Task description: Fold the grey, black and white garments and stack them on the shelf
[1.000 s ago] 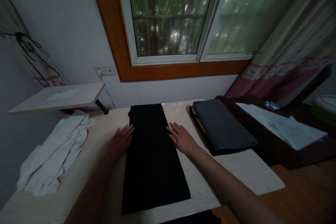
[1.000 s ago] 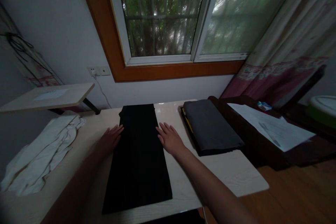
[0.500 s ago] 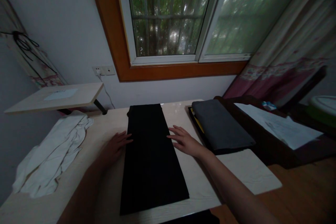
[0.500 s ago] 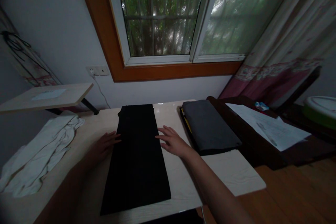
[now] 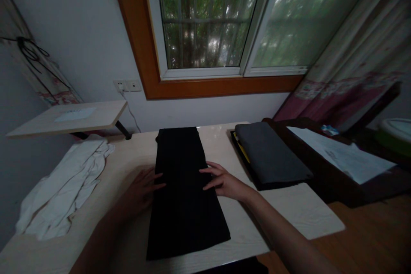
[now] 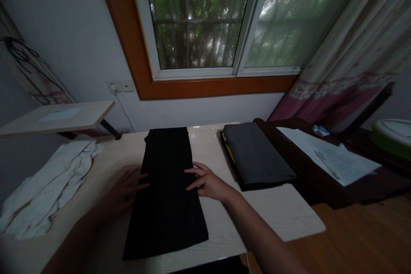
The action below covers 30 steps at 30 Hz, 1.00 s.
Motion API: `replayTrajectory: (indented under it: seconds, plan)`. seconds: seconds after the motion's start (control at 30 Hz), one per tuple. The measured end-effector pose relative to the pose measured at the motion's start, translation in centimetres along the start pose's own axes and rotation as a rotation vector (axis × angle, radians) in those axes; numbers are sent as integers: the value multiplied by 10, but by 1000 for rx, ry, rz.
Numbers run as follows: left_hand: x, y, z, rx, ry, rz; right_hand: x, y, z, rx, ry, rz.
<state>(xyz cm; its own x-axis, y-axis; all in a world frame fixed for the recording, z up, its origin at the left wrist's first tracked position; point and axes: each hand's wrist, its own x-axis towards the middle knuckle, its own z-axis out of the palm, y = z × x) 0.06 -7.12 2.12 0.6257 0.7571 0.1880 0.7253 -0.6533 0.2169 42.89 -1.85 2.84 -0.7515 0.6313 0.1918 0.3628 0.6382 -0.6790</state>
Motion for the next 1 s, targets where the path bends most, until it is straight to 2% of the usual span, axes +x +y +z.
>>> replayTrajectory:
  seconds: [0.13,0.27,0.37,0.53,0.63,0.77,0.83,0.9,1.0]
  plan:
    - [5,4,-1,-22,40,64,0,2,0,87,14,-17]
    - [11,10,-2,-116,32,142,1,1,-2,169,31,-36]
    - [10,11,0,-236,21,126,1,-3,-5,274,20,-26]
    - [5,15,-3,-438,2,-46,1,-12,-11,421,-26,43]
    - [6,33,-15,-558,-108,-155,0,-20,-13,490,-67,90]
    - [7,62,-33,-681,-264,-154,-2,-28,-10,638,-150,151]
    - [3,69,-38,-701,-310,-177,-4,-30,-7,681,-155,208]
    - [-4,69,-38,-719,-288,-269,-4,-31,-4,705,-142,276]
    - [-10,59,-33,-804,-151,-509,1,-36,-3,774,-49,360]
